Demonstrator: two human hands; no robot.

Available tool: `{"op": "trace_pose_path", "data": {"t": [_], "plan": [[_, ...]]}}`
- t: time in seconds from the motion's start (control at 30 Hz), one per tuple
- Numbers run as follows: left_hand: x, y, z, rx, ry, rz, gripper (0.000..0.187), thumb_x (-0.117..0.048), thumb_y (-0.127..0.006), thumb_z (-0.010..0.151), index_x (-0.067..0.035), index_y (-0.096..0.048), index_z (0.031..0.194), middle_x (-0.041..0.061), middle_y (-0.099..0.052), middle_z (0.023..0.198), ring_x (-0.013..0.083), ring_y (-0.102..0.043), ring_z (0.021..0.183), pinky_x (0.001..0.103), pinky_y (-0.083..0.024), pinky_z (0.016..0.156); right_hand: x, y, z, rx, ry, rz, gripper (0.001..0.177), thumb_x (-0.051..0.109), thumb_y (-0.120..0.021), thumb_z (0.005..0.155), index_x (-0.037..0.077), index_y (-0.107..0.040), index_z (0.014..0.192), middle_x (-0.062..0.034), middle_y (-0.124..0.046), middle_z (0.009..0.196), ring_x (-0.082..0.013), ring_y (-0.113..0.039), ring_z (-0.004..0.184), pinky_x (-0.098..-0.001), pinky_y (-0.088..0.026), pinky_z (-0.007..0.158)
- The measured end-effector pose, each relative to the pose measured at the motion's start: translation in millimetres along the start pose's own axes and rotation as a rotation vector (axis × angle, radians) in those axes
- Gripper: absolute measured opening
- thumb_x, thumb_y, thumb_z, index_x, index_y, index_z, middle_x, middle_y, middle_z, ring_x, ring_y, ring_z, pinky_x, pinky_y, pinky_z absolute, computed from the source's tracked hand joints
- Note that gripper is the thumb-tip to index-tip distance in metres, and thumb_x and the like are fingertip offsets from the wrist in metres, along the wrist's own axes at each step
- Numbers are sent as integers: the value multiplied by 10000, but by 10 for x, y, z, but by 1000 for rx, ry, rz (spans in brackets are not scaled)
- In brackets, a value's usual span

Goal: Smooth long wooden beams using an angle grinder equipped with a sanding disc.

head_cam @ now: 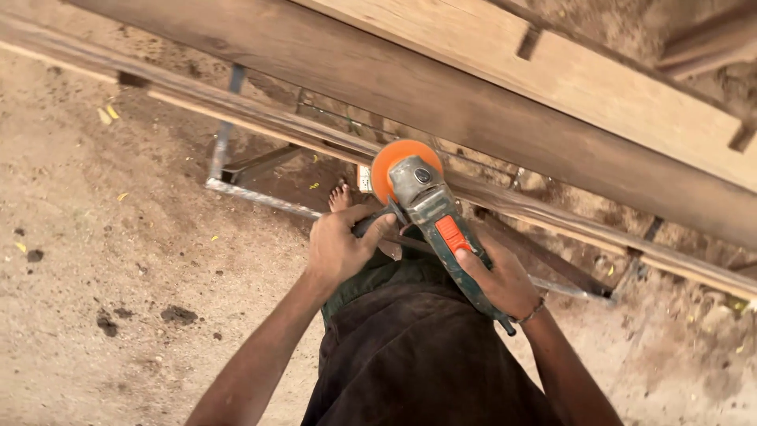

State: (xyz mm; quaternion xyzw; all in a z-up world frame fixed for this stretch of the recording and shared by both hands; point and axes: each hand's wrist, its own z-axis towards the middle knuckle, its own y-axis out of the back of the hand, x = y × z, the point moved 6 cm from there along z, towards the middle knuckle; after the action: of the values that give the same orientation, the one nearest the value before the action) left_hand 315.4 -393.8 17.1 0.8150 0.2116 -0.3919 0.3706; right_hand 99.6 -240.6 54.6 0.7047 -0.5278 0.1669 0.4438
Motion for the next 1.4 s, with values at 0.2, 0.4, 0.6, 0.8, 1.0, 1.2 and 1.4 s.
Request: {"op": "trace_pose_path", "data": {"t": [0.2,0.4,0.6,0.8,1.0,1.2,1.4], "plan": [[-296,-585,-28,165,9,12,433,-525,-690,908,-123,-805,1021,33,-701,542,133,-627,427,339,-509,452,-673,317,-438,-50,-84,10,576,413,-592,962,33,-576,1394,-165,-707,1248,-254,-659,1168,-382,-486,994],[-764,-1071,-121,117,-204,-74,391,-492,-721,888,-139,-803,1034,103,-739,741,258,-743,646,384,-587,602,-1172,567,-934,-72,-210,81,515,389,-589,991,29,-615,1360,-104,-719,1102,-187,-644,999,-350,-519,899],[-858,-1240,-68,190,-309,72,388,-516,-722,874,-153,-810,981,125,-736,724,334,-724,719,458,-571,660,-1323,339,-1113,-203,-104,362,548,354,-521,1028,2,-523,1448,-74,-675,1188,-159,-613,1023,-325,-504,881],[-151,-21,143,194,-267,137,389,-519,-732,876,-147,-804,968,134,-750,775,321,-736,681,435,-585,652,-502,-559,-420,-230,-43,367,536,333,-544,1016,-9,-535,1428,-92,-682,1195,-157,-611,1066,-322,-498,920],[596,1618,215,-112,-308,105,375,-473,-762,897,-123,-815,1020,129,-755,796,298,-734,668,401,-580,612,744,-1461,486,-79,-44,202,502,365,-607,1004,18,-621,1366,-126,-704,1099,-194,-622,1003,-364,-513,894],[1199,2490,392,-48,113,46,399,-472,-744,853,-140,-805,1067,85,-748,655,237,-703,524,382,-526,512,1725,-1933,1188,-9,59,99,637,436,-626,940,62,-559,1451,-132,-694,1301,-215,-646,1193,-373,-473,1008],[1390,2661,372,-129,84,35,395,-459,-751,864,-110,-804,1040,75,-767,724,198,-728,577,361,-570,557,1740,-2109,1295,17,154,140,645,461,-629,952,35,-572,1433,-132,-704,1293,-203,-645,1197,-364,-481,1027]]}}
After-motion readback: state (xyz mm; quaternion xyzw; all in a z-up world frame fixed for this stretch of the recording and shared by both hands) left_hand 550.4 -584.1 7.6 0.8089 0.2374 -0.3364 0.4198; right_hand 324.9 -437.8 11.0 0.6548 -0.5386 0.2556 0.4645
